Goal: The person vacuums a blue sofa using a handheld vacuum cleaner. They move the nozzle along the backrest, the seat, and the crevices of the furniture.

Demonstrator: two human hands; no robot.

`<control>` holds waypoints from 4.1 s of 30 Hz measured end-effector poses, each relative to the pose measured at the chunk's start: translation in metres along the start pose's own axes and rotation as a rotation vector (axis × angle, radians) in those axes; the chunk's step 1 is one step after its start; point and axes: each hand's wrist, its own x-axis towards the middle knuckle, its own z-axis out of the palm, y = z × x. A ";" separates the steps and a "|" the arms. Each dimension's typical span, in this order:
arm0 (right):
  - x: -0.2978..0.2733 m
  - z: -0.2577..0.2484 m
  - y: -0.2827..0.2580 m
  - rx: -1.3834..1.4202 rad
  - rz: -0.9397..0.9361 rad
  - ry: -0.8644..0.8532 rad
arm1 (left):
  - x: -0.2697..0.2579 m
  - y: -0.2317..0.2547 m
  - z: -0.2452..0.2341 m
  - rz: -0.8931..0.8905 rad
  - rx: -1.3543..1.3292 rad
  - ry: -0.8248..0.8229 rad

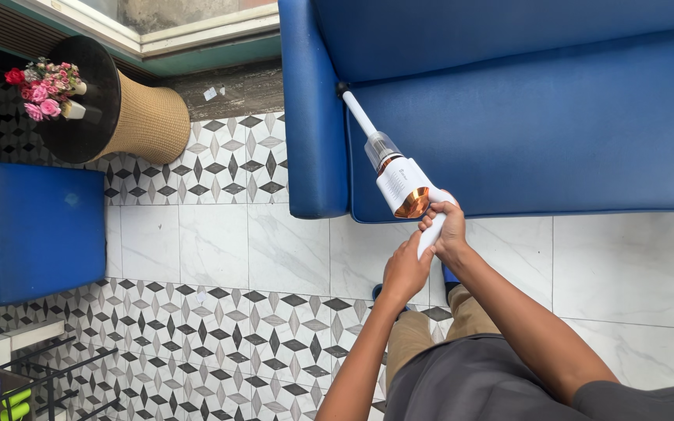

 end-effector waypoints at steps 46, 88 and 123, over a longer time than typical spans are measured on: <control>-0.138 -0.055 0.064 0.044 0.312 0.277 | -0.125 -0.069 0.050 -0.012 -0.091 -0.139; -0.110 0.034 0.079 0.219 0.083 0.151 | -0.091 -0.078 -0.024 0.145 -0.022 -0.045; -0.046 0.021 0.061 0.293 0.163 0.199 | -0.032 -0.052 -0.018 0.113 0.089 -0.038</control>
